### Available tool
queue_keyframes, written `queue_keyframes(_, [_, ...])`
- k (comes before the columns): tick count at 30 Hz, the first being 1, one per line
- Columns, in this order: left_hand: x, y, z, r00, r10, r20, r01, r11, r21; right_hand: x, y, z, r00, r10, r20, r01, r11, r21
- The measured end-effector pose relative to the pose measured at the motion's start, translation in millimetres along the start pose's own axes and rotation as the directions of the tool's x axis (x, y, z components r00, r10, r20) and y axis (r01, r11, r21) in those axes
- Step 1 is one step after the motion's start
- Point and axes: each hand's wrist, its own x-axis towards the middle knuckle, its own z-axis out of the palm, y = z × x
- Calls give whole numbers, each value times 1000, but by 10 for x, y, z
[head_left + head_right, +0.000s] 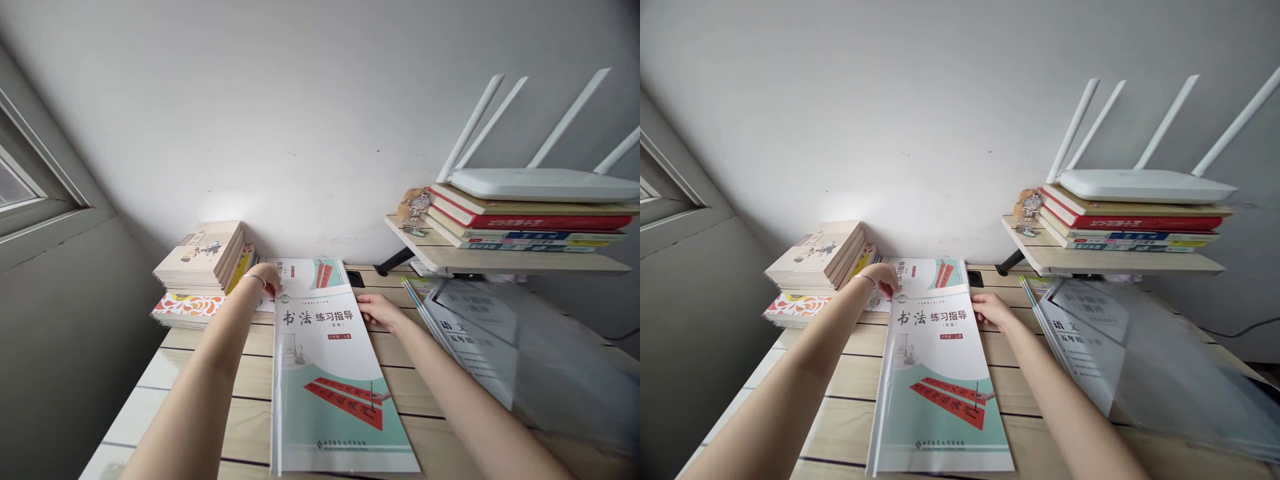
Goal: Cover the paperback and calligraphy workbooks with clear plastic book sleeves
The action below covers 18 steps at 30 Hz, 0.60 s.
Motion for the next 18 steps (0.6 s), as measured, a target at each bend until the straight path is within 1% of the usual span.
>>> queue_keyframes(3, [-29,22,5,1000,7,-28,-5,997,74,7,-10,15,1000,6,-12,-6,1000,-8])
queue_keyframes(9, [-73,22,7,990,73,-119,-50,981,186,-15,20,53,996,12,-93,-11,1000,19])
queue_keyframes(13, [-77,3,26,977,124,-173,-87,975,205,-38,55,49,992,5,-128,1,999,47])
queue_keyframes(18, [-30,-82,75,940,210,-269,-167,971,173,-48,84,56,991,3,-135,8,997,77])
